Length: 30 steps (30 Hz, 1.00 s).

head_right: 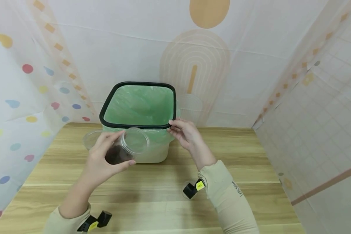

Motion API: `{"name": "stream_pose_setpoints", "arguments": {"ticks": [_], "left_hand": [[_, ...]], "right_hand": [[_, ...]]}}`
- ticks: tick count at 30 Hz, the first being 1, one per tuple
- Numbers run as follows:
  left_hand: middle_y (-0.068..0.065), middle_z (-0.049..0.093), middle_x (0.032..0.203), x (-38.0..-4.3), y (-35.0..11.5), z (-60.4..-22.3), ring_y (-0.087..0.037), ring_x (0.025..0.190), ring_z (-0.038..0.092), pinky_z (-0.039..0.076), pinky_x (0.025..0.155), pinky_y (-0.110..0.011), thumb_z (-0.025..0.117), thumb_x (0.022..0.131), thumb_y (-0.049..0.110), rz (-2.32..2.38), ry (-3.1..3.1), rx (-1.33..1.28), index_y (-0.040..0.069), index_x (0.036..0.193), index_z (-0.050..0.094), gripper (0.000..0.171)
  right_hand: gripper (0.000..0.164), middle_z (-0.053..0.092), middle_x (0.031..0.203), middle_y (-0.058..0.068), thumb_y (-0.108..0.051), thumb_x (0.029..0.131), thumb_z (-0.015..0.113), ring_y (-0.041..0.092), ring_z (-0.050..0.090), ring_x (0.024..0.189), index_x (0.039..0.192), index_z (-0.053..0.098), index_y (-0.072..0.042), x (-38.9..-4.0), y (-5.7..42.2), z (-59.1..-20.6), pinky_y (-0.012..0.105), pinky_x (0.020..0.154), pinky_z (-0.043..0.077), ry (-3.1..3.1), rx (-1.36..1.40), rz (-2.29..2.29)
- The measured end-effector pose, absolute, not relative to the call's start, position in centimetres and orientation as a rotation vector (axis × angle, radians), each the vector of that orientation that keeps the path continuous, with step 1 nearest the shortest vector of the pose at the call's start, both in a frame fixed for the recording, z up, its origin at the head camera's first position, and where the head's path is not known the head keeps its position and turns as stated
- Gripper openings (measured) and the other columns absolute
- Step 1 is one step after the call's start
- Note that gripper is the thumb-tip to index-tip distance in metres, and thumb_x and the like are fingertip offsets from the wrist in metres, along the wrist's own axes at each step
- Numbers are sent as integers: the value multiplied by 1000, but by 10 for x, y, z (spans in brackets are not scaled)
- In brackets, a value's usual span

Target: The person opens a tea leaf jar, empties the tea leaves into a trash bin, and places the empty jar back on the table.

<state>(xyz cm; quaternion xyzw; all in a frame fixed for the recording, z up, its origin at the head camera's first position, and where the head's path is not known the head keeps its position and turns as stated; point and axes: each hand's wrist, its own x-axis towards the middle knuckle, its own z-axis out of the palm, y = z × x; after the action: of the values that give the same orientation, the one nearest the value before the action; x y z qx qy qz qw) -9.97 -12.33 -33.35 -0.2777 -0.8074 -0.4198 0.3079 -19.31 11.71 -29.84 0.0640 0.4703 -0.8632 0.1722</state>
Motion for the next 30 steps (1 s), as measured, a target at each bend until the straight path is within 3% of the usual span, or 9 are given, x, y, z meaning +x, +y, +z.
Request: {"name": "stream_pose_setpoints", "arguments": {"ticks": [3,7,10,17,30], "left_hand": [[-10,51,111,-104,-128,-321,-23,103,52,35,93,-18,69,74,56,-1065,-2132,-744,6,130,53,77],[-11,52,111,-109,-136,-302,-23,105,53,36,93,-18,86,63,30,-1021,-2165,-715,5,134,47,85],[-10,53,112,-113,-142,-289,-22,106,52,37,92,-20,88,57,14,-1004,-2208,-661,5,135,45,89],[-14,53,108,-128,-152,-272,-25,101,52,40,88,-30,87,59,17,-898,-2212,-659,0,127,50,79],[-17,53,111,-144,-157,-257,-33,95,54,46,78,-46,86,64,25,-772,-2313,-568,2,130,51,79]], "right_hand": [[62,44,97,10,10,90,46,12,51,74,143,15,6,-193,118,-299,22,72,51,1333,201,-2454],[58,47,92,10,10,88,48,13,52,74,140,20,6,-193,118,-300,22,72,51,1328,213,-2466],[50,47,91,10,12,87,49,14,52,73,132,27,5,-194,116,-300,23,72,51,1324,219,-2476],[25,47,90,10,13,86,49,14,51,73,105,38,1,-197,112,-300,23,71,51,1318,220,-2493],[21,46,89,8,13,87,48,14,49,75,102,39,0,-194,108,-299,22,71,51,1302,228,-2505]]}}
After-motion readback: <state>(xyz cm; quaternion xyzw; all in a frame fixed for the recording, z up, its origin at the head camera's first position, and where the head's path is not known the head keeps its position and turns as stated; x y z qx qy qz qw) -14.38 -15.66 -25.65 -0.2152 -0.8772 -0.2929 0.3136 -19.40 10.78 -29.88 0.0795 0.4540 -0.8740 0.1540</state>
